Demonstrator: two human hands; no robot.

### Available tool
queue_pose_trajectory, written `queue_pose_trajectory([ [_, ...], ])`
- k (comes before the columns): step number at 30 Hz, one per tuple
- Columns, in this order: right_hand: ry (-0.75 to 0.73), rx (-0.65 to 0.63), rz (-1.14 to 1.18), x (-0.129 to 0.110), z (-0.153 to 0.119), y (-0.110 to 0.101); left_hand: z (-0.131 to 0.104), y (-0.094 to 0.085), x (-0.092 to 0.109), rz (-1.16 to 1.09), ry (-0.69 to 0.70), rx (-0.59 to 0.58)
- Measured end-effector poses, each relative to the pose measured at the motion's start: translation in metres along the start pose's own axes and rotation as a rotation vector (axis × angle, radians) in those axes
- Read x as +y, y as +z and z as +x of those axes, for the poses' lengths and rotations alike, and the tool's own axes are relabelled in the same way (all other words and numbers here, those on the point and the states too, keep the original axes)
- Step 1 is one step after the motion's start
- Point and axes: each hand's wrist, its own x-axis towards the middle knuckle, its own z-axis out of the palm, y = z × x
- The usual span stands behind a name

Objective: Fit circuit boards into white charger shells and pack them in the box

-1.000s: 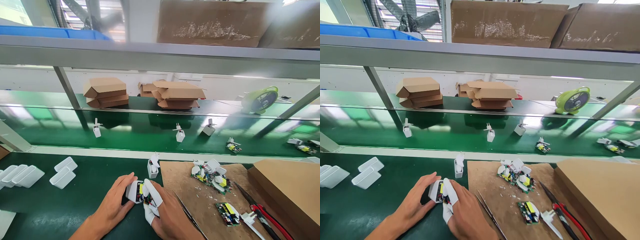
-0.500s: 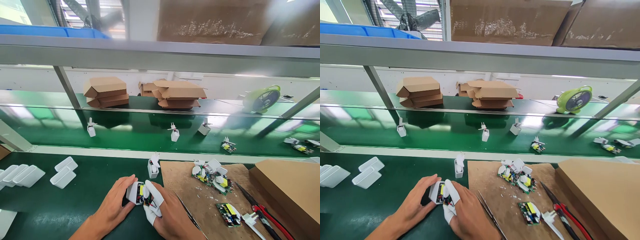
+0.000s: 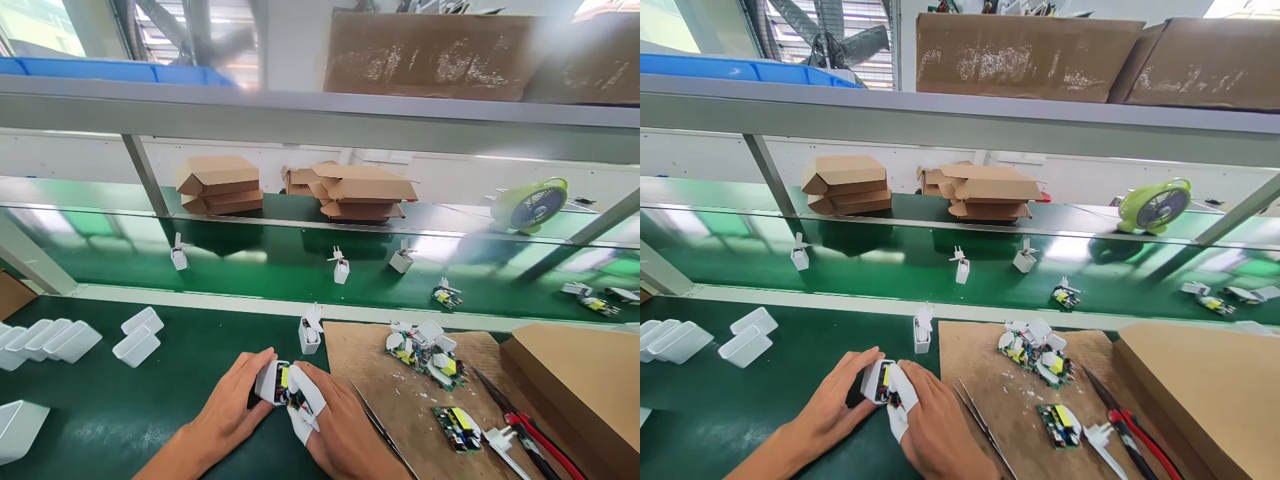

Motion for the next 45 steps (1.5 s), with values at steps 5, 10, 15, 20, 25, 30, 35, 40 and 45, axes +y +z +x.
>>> queue_pose_trajectory([
  [5,0.047,-0.095,0.077,0.004,0.002,-0.003,0.001,0.0,0.005,0.008,0.046,0.031],
  [10,-0.007,-0.045,0.01,0.007,-0.001,0.005,0.005,0.001,0.009,-0.01,0.052,0.029],
  [15,0.008,0.089,0.026,0.005,0.0,0.002,0.002,0.007,0.007,-0.125,0.028,-0.091],
  [20,0.114,0.11,0.216,0.008,0.001,-0.001,0.009,0.008,0.006,-0.289,-0.017,-0.117],
  [25,0.061,-0.055,0.215,0.009,0.004,0.009,0.019,-0.016,0.013,-0.435,-0.148,-0.012],
  [30,0.142,-0.02,0.259,0.002,0.009,0.017,0.018,-0.032,0.01,-0.637,-0.283,-0.078],
  [35,0.146,0.1,0.459,-0.006,0.016,0.018,0.02,-0.033,0.003,-0.821,-0.365,-0.066],
  [40,0.151,-0.036,0.261,-0.009,0.008,0.01,0.025,-0.04,0.007,-0.861,-0.362,-0.093],
  [45,0.03,-0.148,-0.069,-0.001,-0.005,0.011,0.034,-0.036,0.024,-0.585,-0.4,-0.059],
])
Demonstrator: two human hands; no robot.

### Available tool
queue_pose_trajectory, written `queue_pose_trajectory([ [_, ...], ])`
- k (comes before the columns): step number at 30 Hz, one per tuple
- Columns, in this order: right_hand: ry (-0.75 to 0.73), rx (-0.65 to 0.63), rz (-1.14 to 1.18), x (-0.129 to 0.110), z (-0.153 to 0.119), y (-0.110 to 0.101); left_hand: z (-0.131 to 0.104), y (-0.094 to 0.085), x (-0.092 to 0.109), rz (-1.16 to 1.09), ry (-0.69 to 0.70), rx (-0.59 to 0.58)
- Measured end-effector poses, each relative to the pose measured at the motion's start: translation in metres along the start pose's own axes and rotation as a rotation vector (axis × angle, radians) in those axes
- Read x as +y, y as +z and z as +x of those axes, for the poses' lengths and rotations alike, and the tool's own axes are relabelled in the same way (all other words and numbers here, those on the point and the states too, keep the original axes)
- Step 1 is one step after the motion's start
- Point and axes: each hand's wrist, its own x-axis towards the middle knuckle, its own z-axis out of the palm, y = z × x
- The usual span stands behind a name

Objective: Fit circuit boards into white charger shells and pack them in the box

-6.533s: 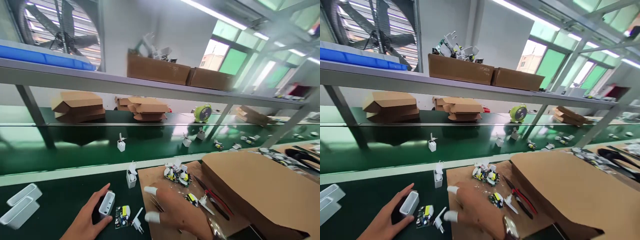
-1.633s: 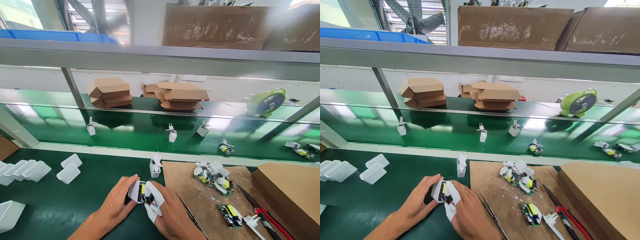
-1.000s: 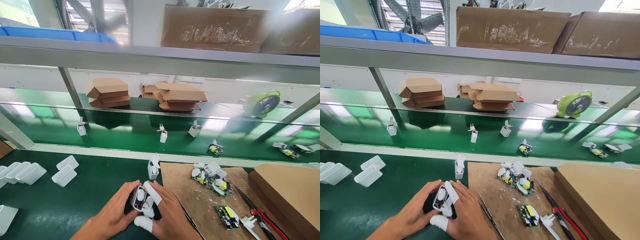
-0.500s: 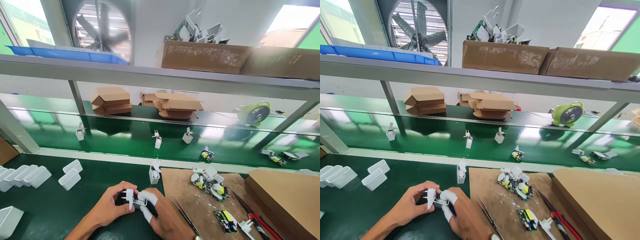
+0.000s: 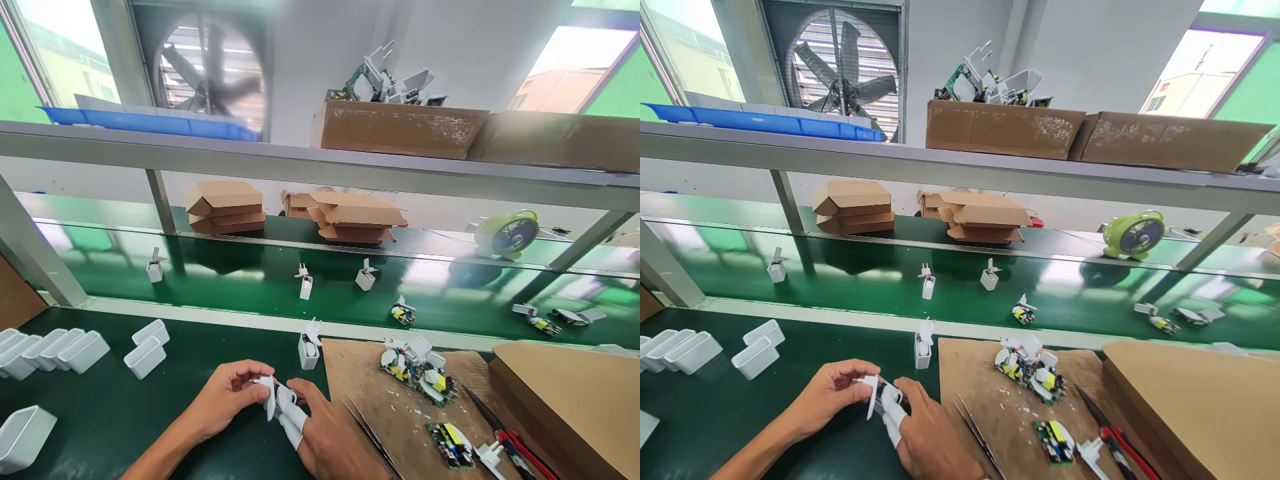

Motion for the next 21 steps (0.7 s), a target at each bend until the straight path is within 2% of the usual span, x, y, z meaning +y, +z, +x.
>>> queue_pose_trajectory([
  [3,-0.067,-0.035,-0.125,0.001,0.002,-0.003,0.005,0.013,0.011,0.205,0.026,0.085],
  [6,-0.102,-0.032,-0.145,-0.002,0.008,-0.01,0.015,0.022,0.018,0.449,0.085,0.141],
  [12,-0.149,0.004,-0.12,-0.004,0.015,-0.017,0.033,0.03,0.019,0.783,0.095,0.171],
  [17,-0.125,-0.042,-0.15,0.006,0.014,-0.003,0.035,0.033,0.026,0.839,0.095,0.16],
  [21,-0.093,-0.037,-0.032,0.009,0.014,0.006,0.026,0.02,0.03,0.722,0.106,0.18],
])
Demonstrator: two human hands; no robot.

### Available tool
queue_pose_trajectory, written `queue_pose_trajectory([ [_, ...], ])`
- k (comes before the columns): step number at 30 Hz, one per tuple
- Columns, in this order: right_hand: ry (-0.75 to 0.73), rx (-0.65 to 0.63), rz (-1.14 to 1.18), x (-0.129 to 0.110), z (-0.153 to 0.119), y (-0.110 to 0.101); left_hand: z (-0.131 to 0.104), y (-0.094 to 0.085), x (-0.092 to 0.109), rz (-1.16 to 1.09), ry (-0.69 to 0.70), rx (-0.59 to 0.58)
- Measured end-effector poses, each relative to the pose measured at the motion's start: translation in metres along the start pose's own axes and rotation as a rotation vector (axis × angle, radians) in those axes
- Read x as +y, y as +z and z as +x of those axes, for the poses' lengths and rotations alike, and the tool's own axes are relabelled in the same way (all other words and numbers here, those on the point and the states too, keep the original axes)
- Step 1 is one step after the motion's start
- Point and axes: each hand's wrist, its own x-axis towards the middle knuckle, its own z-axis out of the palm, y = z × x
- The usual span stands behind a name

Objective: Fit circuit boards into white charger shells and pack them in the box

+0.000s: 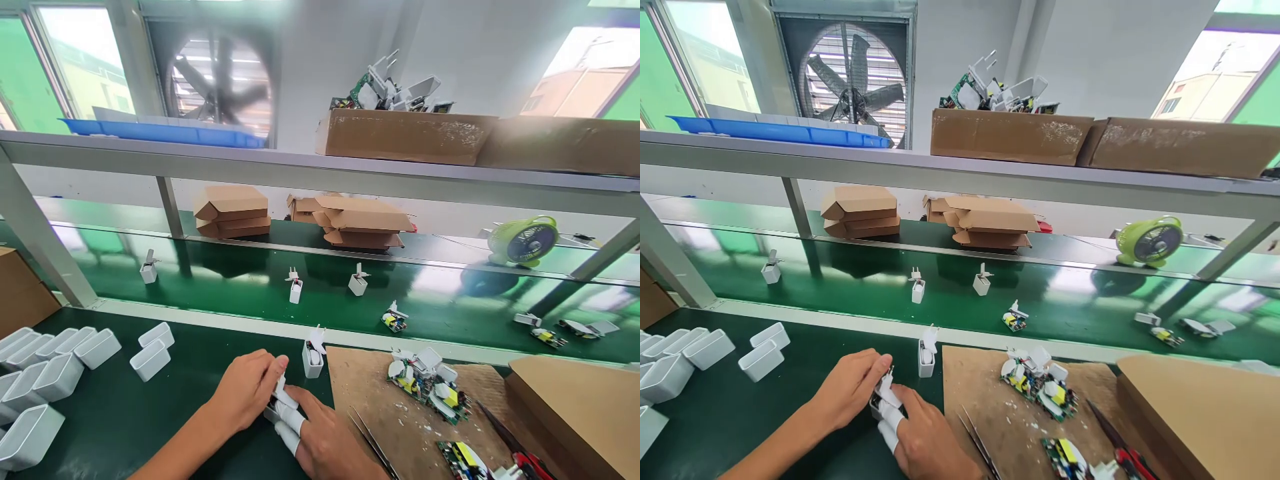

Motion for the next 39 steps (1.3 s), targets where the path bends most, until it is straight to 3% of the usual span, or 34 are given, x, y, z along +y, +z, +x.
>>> queue_pose_trajectory([
  [5,0.037,0.107,0.218,-0.006,0.009,-0.012,-0.017,-0.01,-0.031,-0.166,-0.109,0.078],
  [10,0.058,0.373,0.19,-0.004,0.014,-0.029,-0.029,-0.006,-0.058,-0.433,-0.281,0.161],
  [12,0.035,0.327,0.168,-0.001,0.011,-0.025,-0.03,-0.006,-0.06,-0.496,-0.303,0.198],
  [16,0.037,0.187,0.157,0.003,0.0,-0.006,-0.031,-0.007,-0.054,-0.494,-0.198,0.202],
  [21,0.096,0.214,0.22,0.004,-0.003,0.003,-0.038,0.004,-0.047,-0.372,0.009,0.113],
  [24,0.231,0.31,0.534,-0.001,0.001,0.002,-0.045,0.016,-0.045,-0.356,0.183,0.118],
  [28,0.705,0.363,1.334,-0.02,0.011,0.0,-0.054,0.034,-0.033,-0.26,0.427,0.233],
  [30,0.834,0.335,1.617,-0.031,0.015,-0.001,-0.056,0.039,-0.024,-0.261,0.464,0.309],
  [32,0.86,0.327,1.726,-0.037,0.018,-0.001,-0.055,0.039,-0.018,-0.286,0.467,0.375],
  [35,0.766,0.379,1.515,-0.033,0.017,-0.003,-0.052,0.032,-0.016,-0.276,0.483,0.418],
  [39,0.33,0.351,0.67,-0.017,0.009,-0.01,-0.051,0.02,-0.025,-0.258,0.443,0.49],
])
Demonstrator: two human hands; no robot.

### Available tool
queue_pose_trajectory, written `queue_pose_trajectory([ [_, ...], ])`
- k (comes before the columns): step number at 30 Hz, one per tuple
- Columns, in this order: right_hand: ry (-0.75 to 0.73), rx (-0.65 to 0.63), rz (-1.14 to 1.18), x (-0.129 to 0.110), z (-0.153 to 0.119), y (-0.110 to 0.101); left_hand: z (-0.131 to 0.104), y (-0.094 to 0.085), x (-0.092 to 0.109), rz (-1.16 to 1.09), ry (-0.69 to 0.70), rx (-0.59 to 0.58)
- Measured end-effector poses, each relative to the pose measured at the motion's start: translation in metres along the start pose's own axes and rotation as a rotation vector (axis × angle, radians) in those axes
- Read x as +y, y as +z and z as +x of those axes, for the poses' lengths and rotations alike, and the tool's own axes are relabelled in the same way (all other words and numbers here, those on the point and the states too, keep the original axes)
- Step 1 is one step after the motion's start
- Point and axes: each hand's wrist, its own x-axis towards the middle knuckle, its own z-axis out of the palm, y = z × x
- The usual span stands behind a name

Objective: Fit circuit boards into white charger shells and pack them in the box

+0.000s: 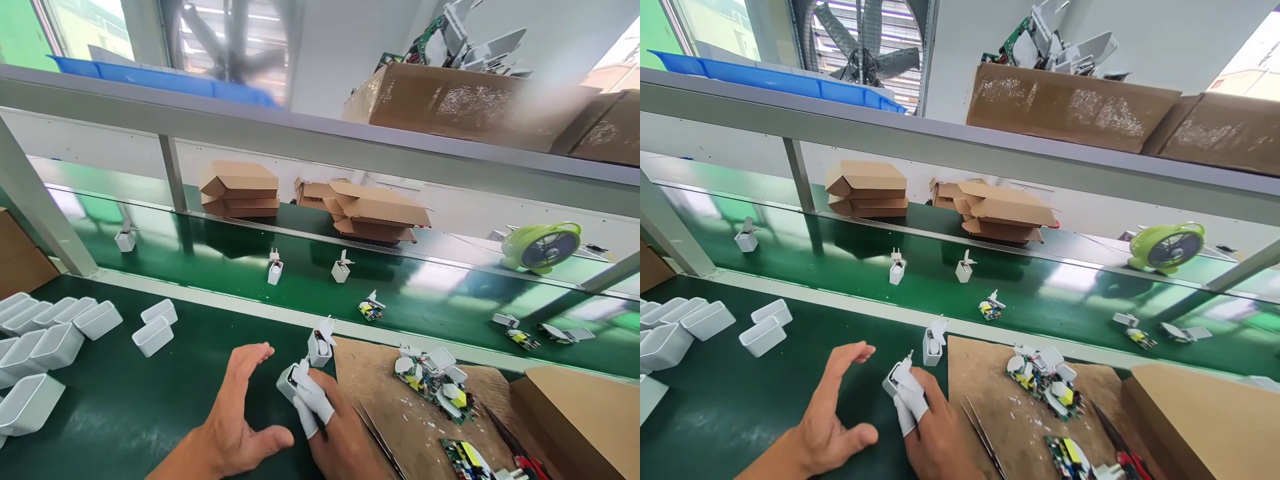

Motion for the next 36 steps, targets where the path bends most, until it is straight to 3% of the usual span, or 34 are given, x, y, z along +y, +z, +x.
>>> queue_pose_trajectory([
  [3,-0.236,-0.038,-0.35,0.003,-0.001,-0.009,0.0,-0.005,-0.005,0.01,-0.031,0.002],
  [9,-0.24,-0.067,-0.424,0.02,-0.007,-0.003,-0.004,-0.007,-0.01,0.002,-0.056,-0.019],
  [12,-0.089,-0.046,-0.225,0.024,-0.008,0.003,-0.009,-0.004,-0.01,0.014,-0.068,-0.06],
  [16,0.433,0.136,0.514,0.007,-0.004,0.012,-0.015,0.005,-0.001,0.02,-0.049,-0.179],
  [18,0.665,0.157,0.881,-0.003,-0.003,0.016,-0.014,0.011,0.004,-0.027,0.008,-0.156],
  [20,0.772,0.134,1.091,-0.01,-0.002,0.02,-0.012,0.016,0.009,-0.063,0.042,-0.088],
  [25,0.803,0.102,1.191,-0.014,-0.001,0.024,-0.008,0.021,0.012,-0.061,0.034,-0.022],
  [36,0.746,0.065,1.046,-0.012,-0.002,0.025,-0.008,0.02,0.009,-0.069,0.001,-0.061],
])
